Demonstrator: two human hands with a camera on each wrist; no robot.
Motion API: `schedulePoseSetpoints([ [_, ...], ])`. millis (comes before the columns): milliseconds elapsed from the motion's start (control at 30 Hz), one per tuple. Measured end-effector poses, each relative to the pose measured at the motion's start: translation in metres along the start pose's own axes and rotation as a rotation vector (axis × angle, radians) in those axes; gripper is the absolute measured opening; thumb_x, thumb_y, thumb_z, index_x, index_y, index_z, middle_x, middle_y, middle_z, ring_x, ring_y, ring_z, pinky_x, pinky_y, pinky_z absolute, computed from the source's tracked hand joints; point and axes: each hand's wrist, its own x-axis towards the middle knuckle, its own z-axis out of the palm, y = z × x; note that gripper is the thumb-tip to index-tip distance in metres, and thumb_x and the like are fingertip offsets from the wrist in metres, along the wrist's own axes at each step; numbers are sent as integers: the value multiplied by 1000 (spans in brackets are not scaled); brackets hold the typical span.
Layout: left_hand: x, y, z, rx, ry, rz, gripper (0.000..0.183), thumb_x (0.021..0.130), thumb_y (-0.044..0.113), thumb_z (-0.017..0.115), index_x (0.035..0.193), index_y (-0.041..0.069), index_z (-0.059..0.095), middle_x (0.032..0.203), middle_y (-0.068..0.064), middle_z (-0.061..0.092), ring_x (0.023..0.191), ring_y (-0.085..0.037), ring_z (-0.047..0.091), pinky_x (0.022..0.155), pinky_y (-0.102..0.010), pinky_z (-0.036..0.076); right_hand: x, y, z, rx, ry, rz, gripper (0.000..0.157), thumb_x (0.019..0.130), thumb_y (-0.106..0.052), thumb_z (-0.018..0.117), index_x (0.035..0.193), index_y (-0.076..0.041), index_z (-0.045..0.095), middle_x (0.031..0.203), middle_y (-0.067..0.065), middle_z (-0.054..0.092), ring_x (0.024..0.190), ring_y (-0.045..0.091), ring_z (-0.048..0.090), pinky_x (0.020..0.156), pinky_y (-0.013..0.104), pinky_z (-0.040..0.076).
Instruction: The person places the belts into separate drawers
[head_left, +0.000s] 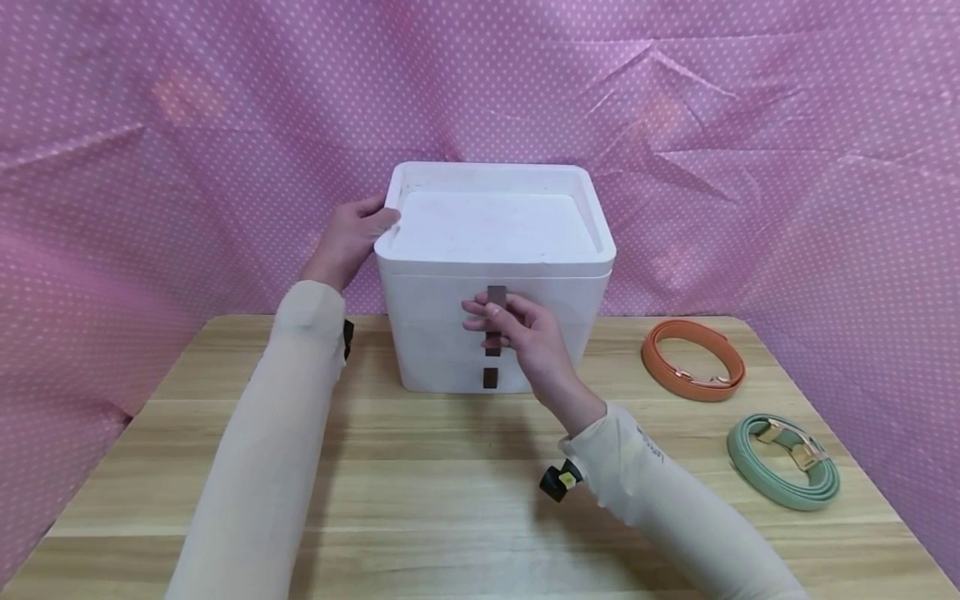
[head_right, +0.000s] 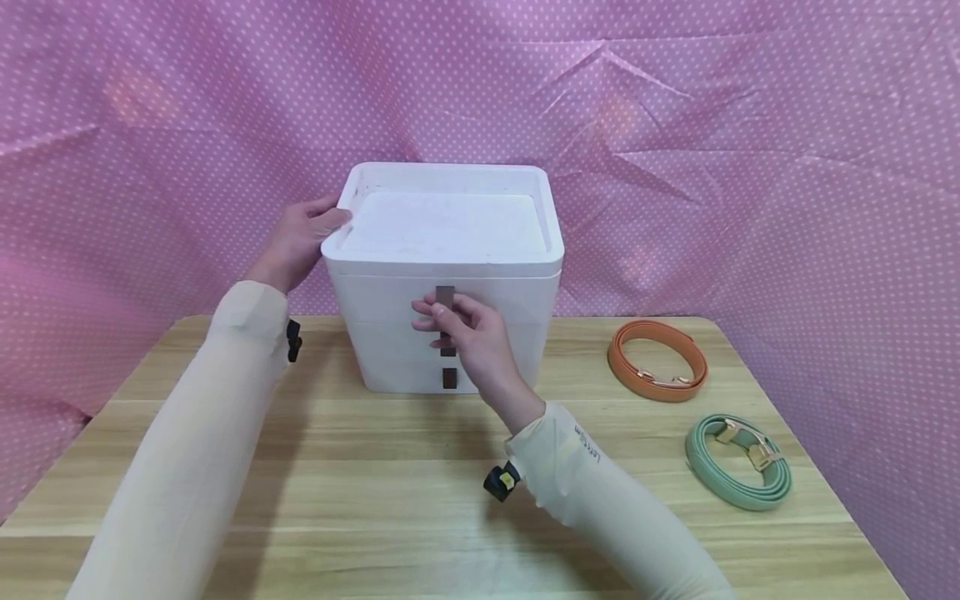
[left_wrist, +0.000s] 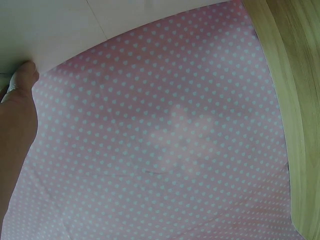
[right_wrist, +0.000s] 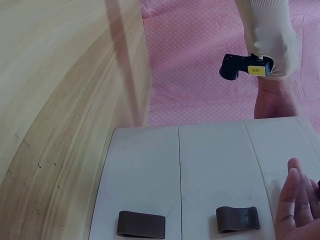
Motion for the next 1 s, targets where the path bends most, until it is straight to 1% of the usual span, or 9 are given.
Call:
schedulePoseSetpoints([
  [100,0,0,0,-4,0,17,58,100,30,57,152,16,37,155,-3,36,141,-21,33,114,-38,31,0,1,0,4,1,-2,31,101,-17,56,124,4,60,118,14,68,102,28,68,89,52,53],
  [233,0,-1,-1,-5,-1,38,57,100,29,57,152,13,37,155,-5,36,140,-21,34,113,-37,33,0,1,0,0,5,2,31,101,-18,56,123,5,61,118,14,68,102,28,68,87,48,54],
  [300,0,-1,-1,-4,-1,41,57,100,29,57,152,13,38,155,-6,36,140,-21,34,113,-36,33,0,1,0,-5,13,8,31,101,-18,56,122,4,61,117,13,69,103,28,68,85,44,55],
  [467,1,0,-1,2,1,31,57,100,30,58,151,15,38,155,-4,37,140,-21,35,113,-37,33,1,0,0,0,32,21,29,101,-17,56,121,3,63,114,14,70,103,27,68,84,40,55],
  [567,1,0,-1,4,0,26,57,100,30,58,152,15,38,155,-4,37,140,-21,34,113,-37,32,1,0,-1,5,33,23,29,101,-17,56,121,4,63,114,14,70,103,27,68,85,41,55],
  [667,1,0,-1,6,1,31,57,100,30,58,152,14,38,155,-5,36,140,-21,34,113,-37,32,1,1,-2,8,20,36,30,101,-18,57,121,4,62,114,14,70,102,27,68,88,46,54],
  [767,1,0,-1,14,1,35,58,100,30,58,152,14,37,155,-5,36,140,-22,34,113,-37,32,-1,4,-6,-15,0,71,30,101,-18,58,120,4,63,114,13,70,102,27,68,89,48,54],
  [900,0,0,-1,19,2,26,59,100,32,58,152,15,37,156,-5,35,141,-22,33,113,-37,32,-7,11,-13,-66,-24,113,29,100,-15,58,121,4,62,114,14,70,102,28,68,87,48,55],
  [1000,0,0,-1,14,0,27,59,99,32,58,152,16,37,156,-4,35,140,-22,34,113,-37,33,-11,18,-20,-81,-34,130,29,100,-12,56,122,5,61,115,17,69,102,31,67,87,51,55],
])
